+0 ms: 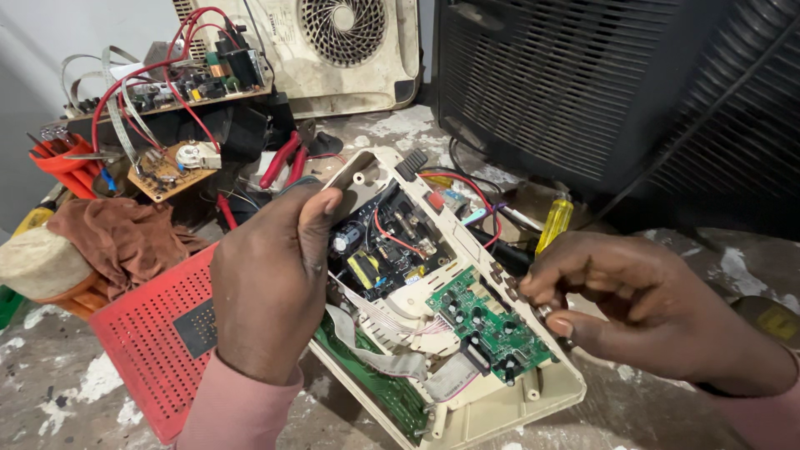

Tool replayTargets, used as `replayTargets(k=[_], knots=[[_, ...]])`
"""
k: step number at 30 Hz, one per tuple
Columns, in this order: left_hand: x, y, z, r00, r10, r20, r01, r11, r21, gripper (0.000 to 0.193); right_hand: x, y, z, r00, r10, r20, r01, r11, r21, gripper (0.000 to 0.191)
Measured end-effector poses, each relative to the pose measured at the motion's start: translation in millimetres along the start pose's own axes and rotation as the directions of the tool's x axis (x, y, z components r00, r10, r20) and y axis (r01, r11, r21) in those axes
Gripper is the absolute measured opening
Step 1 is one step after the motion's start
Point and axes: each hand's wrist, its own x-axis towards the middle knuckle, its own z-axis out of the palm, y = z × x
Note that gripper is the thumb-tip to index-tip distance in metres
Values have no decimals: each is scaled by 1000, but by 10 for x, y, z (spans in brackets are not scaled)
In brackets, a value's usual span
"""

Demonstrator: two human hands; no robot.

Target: The person unscrews screws from the rear of a set-top box using a yellow-handled screwdriver, pries open the plastic case, and lifts out the internal circuit board. They then hold the board and brush its surface with a toothbrush.

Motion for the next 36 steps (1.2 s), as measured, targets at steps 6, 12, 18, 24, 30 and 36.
replayTargets(k=[6, 12, 18, 24, 30, 36], knots=[[-3, 1, -3, 1000, -18, 16, 18, 1000, 10, 32, -16, 1, 14, 1000, 22, -13, -21, 996, 88, 27], [-1, 4, 3, 1000, -4, 9, 4, 1000, 10, 32, -30, 69, 42, 997, 50, -63, -47, 998, 51, 26], [-3, -3, -2, 1000, -6, 4, 6, 1000, 11, 32, -42, 34, 37, 998, 9, -55, -3, 995, 96, 25], [2, 1, -5, 1000, -8, 3, 8, 1000, 6, 32, -36, 43, 49, 997, 15, -70, -10, 998, 69, 23], [3, 11, -11, 1000, -17, 10, 16, 1000, 4, 32, -28, 34, 45, 994, 53, -96, -49, 998, 48, 24], [-2, 11, -20, 1000, -20, 11, 20, 1000, 11, 31, -60, 58, 93, 993, 59, -107, -51, 996, 74, 26]])
